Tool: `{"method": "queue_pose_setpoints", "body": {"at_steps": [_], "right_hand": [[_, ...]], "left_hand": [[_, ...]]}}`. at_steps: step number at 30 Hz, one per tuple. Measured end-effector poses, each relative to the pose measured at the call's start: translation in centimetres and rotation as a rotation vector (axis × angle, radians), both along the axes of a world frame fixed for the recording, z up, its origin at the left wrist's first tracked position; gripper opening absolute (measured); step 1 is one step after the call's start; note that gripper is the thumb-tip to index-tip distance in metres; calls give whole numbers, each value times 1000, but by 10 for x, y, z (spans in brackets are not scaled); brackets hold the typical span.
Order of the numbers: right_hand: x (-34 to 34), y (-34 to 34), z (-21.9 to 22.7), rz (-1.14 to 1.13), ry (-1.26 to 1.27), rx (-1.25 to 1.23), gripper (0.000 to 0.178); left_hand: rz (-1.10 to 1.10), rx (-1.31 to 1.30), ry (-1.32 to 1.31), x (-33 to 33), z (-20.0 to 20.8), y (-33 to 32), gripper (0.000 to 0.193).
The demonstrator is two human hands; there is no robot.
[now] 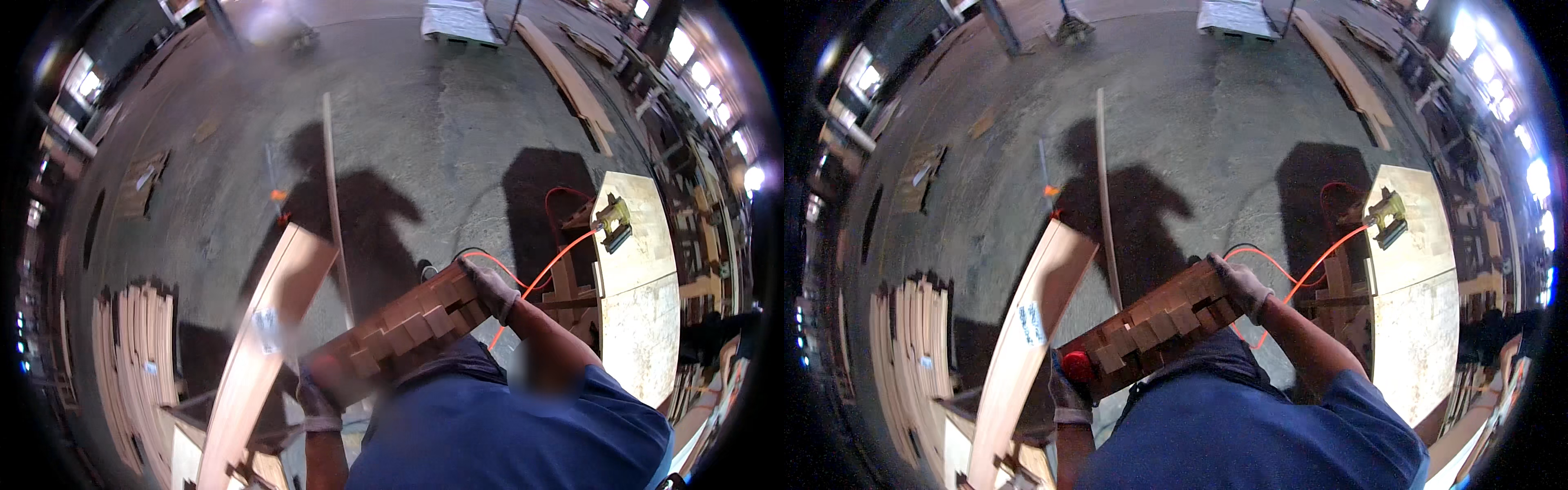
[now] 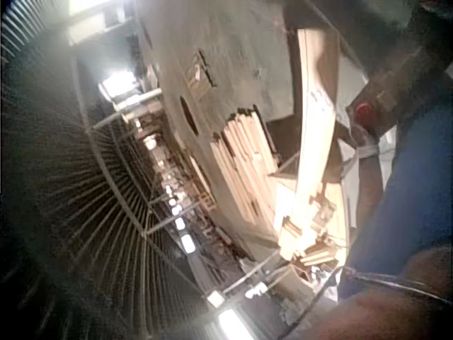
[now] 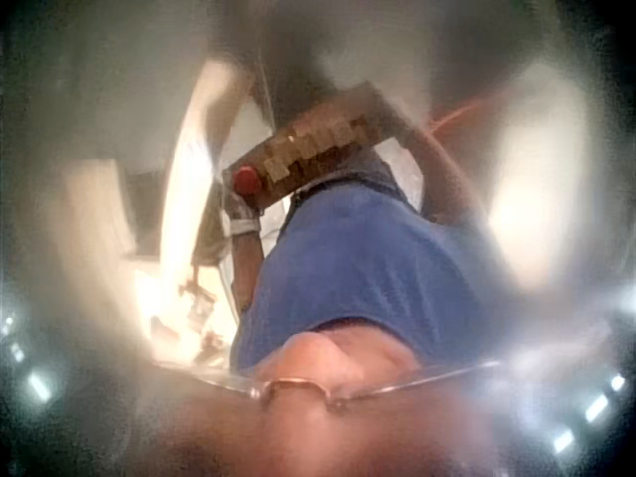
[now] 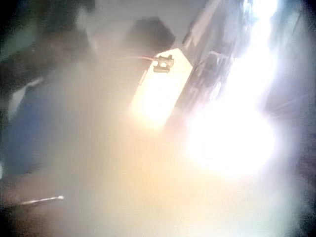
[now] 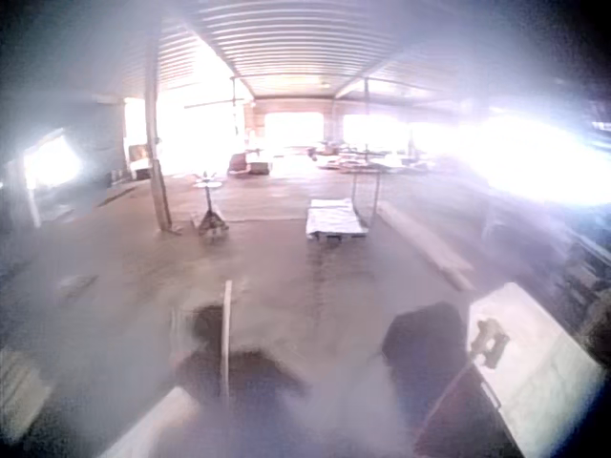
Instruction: The person carries a stack of small wooden blocks across a workshop floor and places them on a workbench. They then pick up several long wooden planks one by one and stack them neatly on the same workbench.
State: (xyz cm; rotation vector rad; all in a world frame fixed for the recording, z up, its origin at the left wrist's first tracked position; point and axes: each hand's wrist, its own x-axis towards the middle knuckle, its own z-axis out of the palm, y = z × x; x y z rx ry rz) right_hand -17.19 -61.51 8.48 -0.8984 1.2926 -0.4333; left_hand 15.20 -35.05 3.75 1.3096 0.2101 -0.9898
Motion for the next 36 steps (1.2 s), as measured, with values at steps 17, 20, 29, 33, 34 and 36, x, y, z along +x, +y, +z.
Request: {"method": "queue_pose_setpoints", "body": {"at_steps": [17,20,29,33,34,36], "right_hand": [[27,-405,-11,152,91,-154,71],[43,-473,-6,180,88,-176,70],[92,-685,-39,168,244,-269,77],[92,-769,-55,122,357,-407,51],[92,-790,-56,145,402,-492,46],[98,-837,-36,6,337,-355,49]], "left_hand": [[-158,-30,-18,58,16,-392,63],[-185,-55,-62,70,15,-463,60],[-234,-243,-175,159,-39,-716,56],[-743,-52,-477,176,-4,-874,59],[-724,-74,-361,187,-2,-908,60],[-677,-111,-131,210,-4,-976,61]]}}
